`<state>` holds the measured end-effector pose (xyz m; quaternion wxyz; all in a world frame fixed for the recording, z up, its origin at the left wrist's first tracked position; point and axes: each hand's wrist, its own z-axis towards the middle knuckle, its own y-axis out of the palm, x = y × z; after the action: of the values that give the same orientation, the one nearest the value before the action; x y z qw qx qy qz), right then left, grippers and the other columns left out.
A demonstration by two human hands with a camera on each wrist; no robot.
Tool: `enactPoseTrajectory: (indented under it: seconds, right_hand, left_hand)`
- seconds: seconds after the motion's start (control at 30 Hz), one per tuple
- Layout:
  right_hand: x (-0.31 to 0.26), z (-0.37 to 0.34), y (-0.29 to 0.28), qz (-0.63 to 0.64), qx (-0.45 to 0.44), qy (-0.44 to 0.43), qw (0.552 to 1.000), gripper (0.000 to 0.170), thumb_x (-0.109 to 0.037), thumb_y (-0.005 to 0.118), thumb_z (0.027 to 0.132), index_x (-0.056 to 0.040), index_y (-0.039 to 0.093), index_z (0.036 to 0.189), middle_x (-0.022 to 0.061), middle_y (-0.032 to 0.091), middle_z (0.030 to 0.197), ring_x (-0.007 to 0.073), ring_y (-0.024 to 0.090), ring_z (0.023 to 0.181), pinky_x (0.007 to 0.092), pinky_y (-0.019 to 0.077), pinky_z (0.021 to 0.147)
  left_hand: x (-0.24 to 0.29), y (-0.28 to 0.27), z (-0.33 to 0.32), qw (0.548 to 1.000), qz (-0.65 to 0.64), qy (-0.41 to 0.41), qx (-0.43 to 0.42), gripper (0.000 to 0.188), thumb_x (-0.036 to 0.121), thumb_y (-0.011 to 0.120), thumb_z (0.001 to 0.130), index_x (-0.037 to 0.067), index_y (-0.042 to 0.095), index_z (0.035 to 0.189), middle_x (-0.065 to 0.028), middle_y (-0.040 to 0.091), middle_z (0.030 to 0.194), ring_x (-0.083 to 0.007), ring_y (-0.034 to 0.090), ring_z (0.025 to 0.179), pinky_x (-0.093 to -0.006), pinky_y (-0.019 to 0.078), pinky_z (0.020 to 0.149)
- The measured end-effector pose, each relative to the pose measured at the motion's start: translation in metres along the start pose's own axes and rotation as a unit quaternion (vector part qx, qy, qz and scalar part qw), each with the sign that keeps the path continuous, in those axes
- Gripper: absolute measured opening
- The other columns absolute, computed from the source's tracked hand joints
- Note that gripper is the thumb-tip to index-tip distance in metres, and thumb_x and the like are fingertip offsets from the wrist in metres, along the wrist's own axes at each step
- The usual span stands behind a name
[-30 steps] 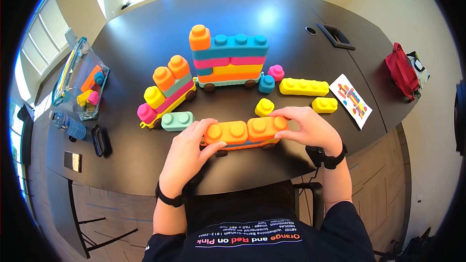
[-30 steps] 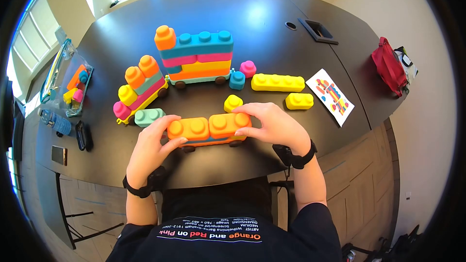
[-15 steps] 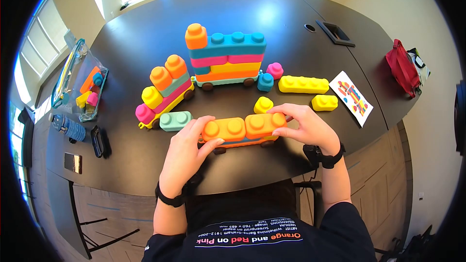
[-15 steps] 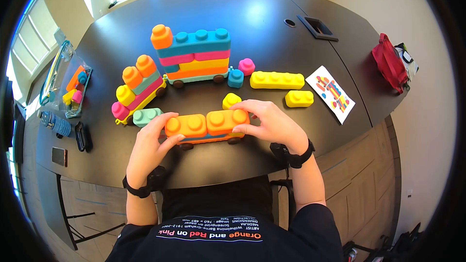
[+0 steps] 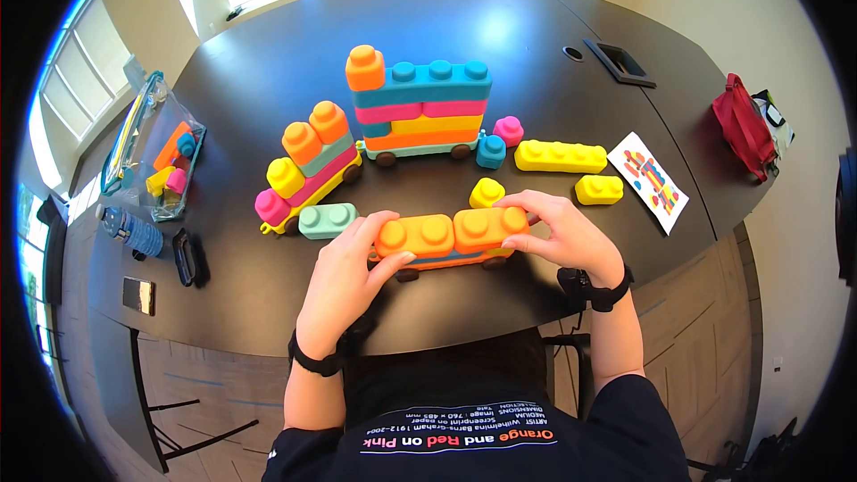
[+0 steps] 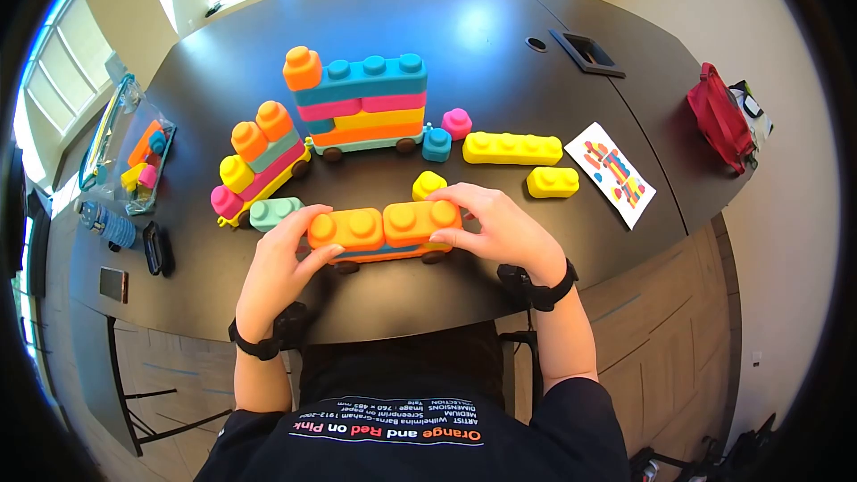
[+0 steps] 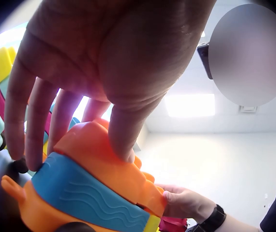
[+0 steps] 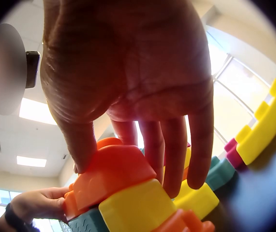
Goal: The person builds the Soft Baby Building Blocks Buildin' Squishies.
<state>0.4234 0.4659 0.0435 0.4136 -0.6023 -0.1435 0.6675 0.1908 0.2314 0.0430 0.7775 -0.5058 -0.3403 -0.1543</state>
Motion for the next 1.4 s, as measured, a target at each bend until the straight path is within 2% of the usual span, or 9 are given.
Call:
enactPoseTrajectory:
  seconds: [0.27, 0.37, 0.5, 0.6, 0.7, 0.93, 1.07, 1.23, 1.4]
  right_hand:
    - [-0.006, -0.002, -0.005, -0.011, -0.001, 0.002, 1.000, 0.046, -0.027, 0.081, 0.093, -0.0019, 0.066, 0.128, 0.0179, 0.071, 0.116, 0.0352, 0.069, 0.105, 0.0400, 0.0559, 0.092]
    - [0.011, -0.010, -0.029, -0.095, 0.042, 0.019, 0.994, 0.038, -0.025, 0.074, 0.097, 0.0007, 0.068, 0.125, 0.0189, 0.072, 0.120, 0.0373, 0.069, 0.110, 0.0427, 0.0541, 0.097]
    - [0.055, -0.041, -0.069, -0.293, 0.177, 0.170, 0.924, 0.036, -0.021, 0.075, 0.095, 0.0004, 0.069, 0.123, 0.0187, 0.072, 0.123, 0.0376, 0.067, 0.116, 0.0435, 0.0527, 0.100]
    - [0.097, -0.074, -0.090, -0.388, 0.191, 0.255, 0.865, 0.036, -0.020, 0.078, 0.092, -0.0018, 0.070, 0.122, 0.0185, 0.073, 0.120, 0.0381, 0.069, 0.110, 0.0438, 0.0532, 0.097]
    - [0.098, -0.072, -0.101, -0.271, 0.133, 0.336, 0.892, 0.033, -0.017, 0.077, 0.092, -0.0026, 0.070, 0.120, 0.0183, 0.075, 0.113, 0.0364, 0.071, 0.106, 0.0434, 0.0542, 0.094]
    - [0.090, -0.064, -0.094, -0.198, 0.216, 0.241, 0.925, 0.025, -0.015, 0.077, 0.096, 0.0019, 0.066, 0.111, 0.0159, 0.075, 0.102, 0.0267, 0.076, 0.093, 0.0350, 0.0594, 0.079]
    - [0.028, -0.037, -0.084, -0.100, 0.296, 0.166, 0.935, 0.023, -0.016, 0.074, 0.101, 0.0015, 0.063, 0.112, 0.0106, 0.074, 0.099, 0.0193, 0.076, 0.088, 0.0303, 0.0602, 0.077]
    - [-0.029, 0.010, -0.019, 0.080, 0.234, -0.037, 0.968, 0.025, -0.017, 0.074, 0.101, -0.0007, 0.063, 0.115, 0.0094, 0.074, 0.100, 0.0171, 0.075, 0.089, 0.0313, 0.0603, 0.081]
    - [-0.058, 0.044, 0.033, 0.067, 0.140, -0.068, 0.986, 0.029, -0.019, 0.078, 0.097, -0.0009, 0.061, 0.112, 0.0145, 0.070, 0.094, 0.0254, 0.072, 0.083, 0.0344, 0.0587, 0.080]
  left_hand:
    - [-0.001, 0.001, 0.000, 1.000, 0.015, 0.005, 0.002, 0.047, 0.030, 0.079, 0.093, 0.008, 0.062, 0.130, -0.0137, 0.071, 0.113, -0.0360, 0.070, 0.102, -0.0422, 0.0572, 0.086]
    - [0.001, 0.001, 0.001, 1.000, 0.019, 0.005, 0.002, 0.048, 0.020, 0.082, 0.090, 0.003, 0.064, 0.131, -0.0153, 0.071, 0.116, -0.0322, 0.071, 0.102, -0.0364, 0.0583, 0.086]
    - [0.002, 0.000, 0.001, 1.000, 0.013, -0.005, -0.006, 0.048, 0.021, 0.082, 0.090, 0.003, 0.064, 0.131, -0.0148, 0.072, 0.116, -0.0321, 0.071, 0.101, -0.0369, 0.0578, 0.086]
    - [0.002, -0.001, 0.001, 1.000, 0.016, -0.006, -0.006, 0.048, 0.022, 0.083, 0.090, 0.004, 0.064, 0.131, -0.0149, 0.072, 0.116, -0.0328, 0.071, 0.102, -0.0374, 0.0576, 0.087]
    - [0.002, -0.001, 0.000, 1.000, 0.020, -0.006, -0.006, 0.048, 0.023, 0.083, 0.090, 0.004, 0.064, 0.131, -0.0151, 0.072, 0.117, -0.0335, 0.071, 0.102, -0.0379, 0.0571, 0.089]
    - [-0.004, 0.002, 0.000, 0.999, 0.039, 0.015, 0.013, 0.047, 0.036, 0.079, 0.092, 0.012, 0.063, 0.129, -0.0086, 0.072, 0.112, -0.0334, 0.071, 0.098, -0.0422, 0.0575, 0.081]
    - [-0.003, 0.001, 0.001, 0.999, 0.040, 0.013, 0.010, 0.048, 0.038, 0.080, 0.091, 0.012, 0.063, 0.128, -0.0090, 0.072, 0.111, -0.0338, 0.071, 0.098, -0.0423, 0.0573, 0.081]
    - [-0.001, -0.001, 0.003, 1.000, 0.010, -0.012, -0.004, 0.051, 0.024, 0.087, 0.085, 0.003, 0.064, 0.126, -0.0147, 0.073, 0.107, -0.0335, 0.072, 0.099, -0.0381, 0.0578, 0.085]
    - [-0.005, 0.000, 0.003, 0.999, 0.015, -0.032, -0.013, 0.053, 0.033, 0.087, 0.084, 0.006, 0.064, 0.123, -0.0132, 0.074, 0.105, -0.0352, 0.072, 0.097, -0.0418, 0.0571, 0.081]
